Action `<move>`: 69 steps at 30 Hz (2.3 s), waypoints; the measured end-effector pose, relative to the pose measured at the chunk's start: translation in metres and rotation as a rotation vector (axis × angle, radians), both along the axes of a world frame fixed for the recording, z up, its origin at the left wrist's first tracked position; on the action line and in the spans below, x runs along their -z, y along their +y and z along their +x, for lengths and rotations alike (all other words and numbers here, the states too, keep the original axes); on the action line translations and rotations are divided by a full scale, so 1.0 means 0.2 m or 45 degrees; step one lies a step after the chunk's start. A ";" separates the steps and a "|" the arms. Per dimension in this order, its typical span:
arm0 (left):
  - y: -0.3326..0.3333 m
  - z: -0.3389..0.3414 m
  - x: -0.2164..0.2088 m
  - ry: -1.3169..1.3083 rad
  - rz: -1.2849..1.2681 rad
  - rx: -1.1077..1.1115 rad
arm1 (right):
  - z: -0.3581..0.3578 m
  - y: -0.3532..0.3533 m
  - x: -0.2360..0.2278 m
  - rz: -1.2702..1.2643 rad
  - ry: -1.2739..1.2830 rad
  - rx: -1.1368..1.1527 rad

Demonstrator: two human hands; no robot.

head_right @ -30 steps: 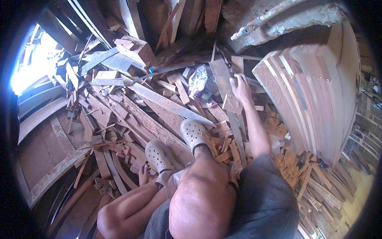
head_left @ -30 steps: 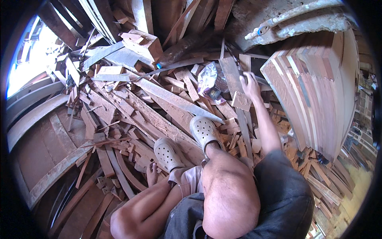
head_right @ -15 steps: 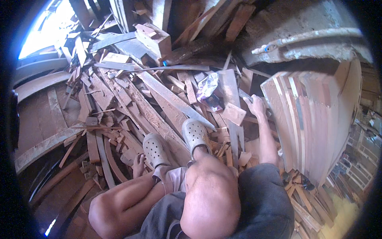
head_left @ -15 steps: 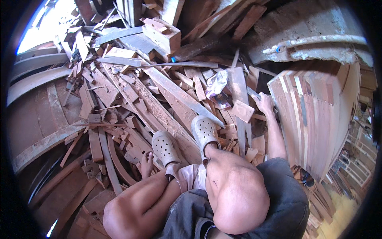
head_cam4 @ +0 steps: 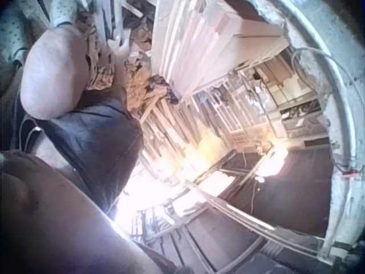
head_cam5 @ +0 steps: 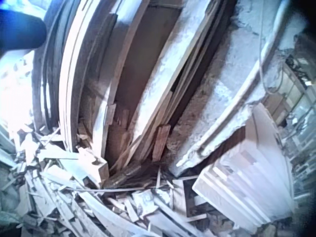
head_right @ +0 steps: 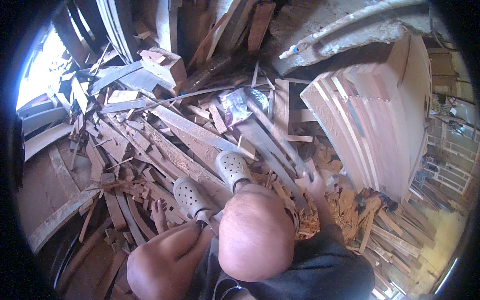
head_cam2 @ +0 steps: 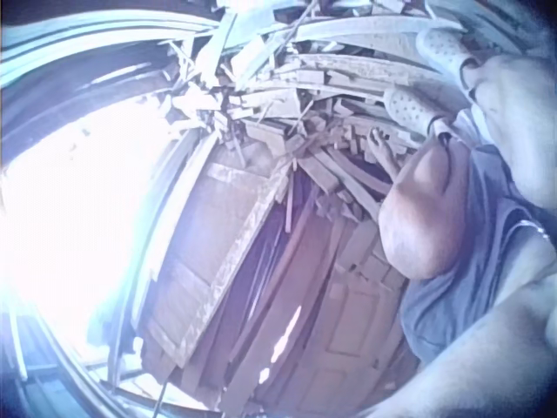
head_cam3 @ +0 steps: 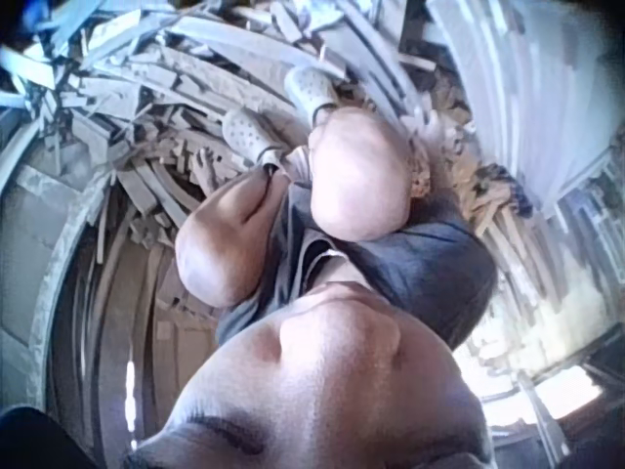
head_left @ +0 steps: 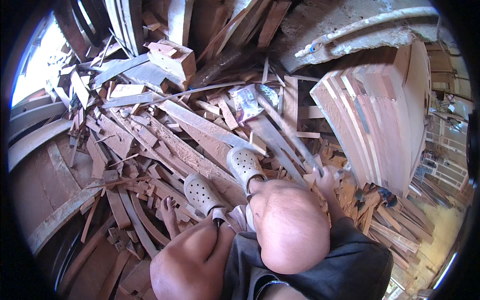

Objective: The person sits on a large pile of wood scraps and sorts through the debris by hand. They pick up various pieces of wood, including planks and offcuts, and toss them aside to clear the area.

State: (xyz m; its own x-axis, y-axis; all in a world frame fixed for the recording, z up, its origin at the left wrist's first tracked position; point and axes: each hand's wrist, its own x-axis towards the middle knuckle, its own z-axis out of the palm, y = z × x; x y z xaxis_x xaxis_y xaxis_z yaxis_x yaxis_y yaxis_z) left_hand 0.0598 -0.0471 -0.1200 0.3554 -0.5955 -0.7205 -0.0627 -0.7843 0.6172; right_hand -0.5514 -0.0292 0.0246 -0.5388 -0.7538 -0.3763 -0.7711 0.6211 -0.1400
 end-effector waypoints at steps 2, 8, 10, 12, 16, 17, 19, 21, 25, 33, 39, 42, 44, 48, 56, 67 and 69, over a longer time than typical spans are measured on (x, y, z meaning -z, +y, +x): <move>-0.01 0.00 0.02 0.028 0.005 -0.023 | 0.10 0.19 0.03 0.063 0.012 0.153; -0.16 -0.19 -0.09 -0.024 -0.078 0.242 | 0.27 0.56 0.23 0.174 -0.352 0.569; -0.19 -0.22 -0.12 -0.044 -0.116 0.311 | 0.30 0.53 0.29 0.252 -0.020 0.342; -0.19 -0.20 -0.12 -0.012 -0.086 0.303 | 0.32 0.41 0.28 0.202 0.315 0.120; -0.14 -0.12 -0.07 -0.047 -0.032 0.282 | 0.36 -0.15 0.21 -0.020 0.103 0.144; -0.13 -0.12 -0.06 -0.046 -0.053 0.266 | 0.30 -0.23 0.30 -0.030 -0.059 0.209; -0.12 -0.12 -0.03 -0.050 -0.037 0.258 | 0.27 -0.42 0.49 0.243 -0.028 0.156; -0.07 -0.07 -0.04 -0.072 0.047 0.268 | 0.31 -0.55 0.64 0.396 -0.139 0.258; -0.04 -0.19 -0.04 0.046 -0.017 0.211 | 0.08 -0.44 0.98 0.405 -0.235 0.564; 0.10 -0.20 -0.02 0.038 0.102 0.247 | 0.24 -0.53 0.82 0.334 -0.402 0.465; 0.04 -0.17 -0.07 0.007 0.091 0.261 | 0.28 -0.53 0.70 0.350 -0.323 0.270; 0.04 -0.14 -0.10 -0.022 0.136 0.236 | 0.28 -0.58 0.67 0.434 -0.414 0.342; 0.03 -0.12 -0.09 -0.023 0.153 0.215 | 0.26 -0.58 0.70 0.370 -0.404 0.335; 0.00 -0.20 -0.08 0.021 0.110 0.246 | 0.13 -0.51 0.81 0.368 -0.459 0.390; 0.01 -0.31 -0.06 0.375 0.112 -0.166 | 0.25 -0.54 0.65 0.201 -0.434 0.370; 0.04 -0.21 -0.12 0.274 0.115 -0.268 | 0.23 -0.48 0.65 0.218 -0.322 0.353; 0.07 -0.19 -0.03 0.295 0.160 -0.274 | 0.18 -0.50 0.72 0.209 -0.367 0.298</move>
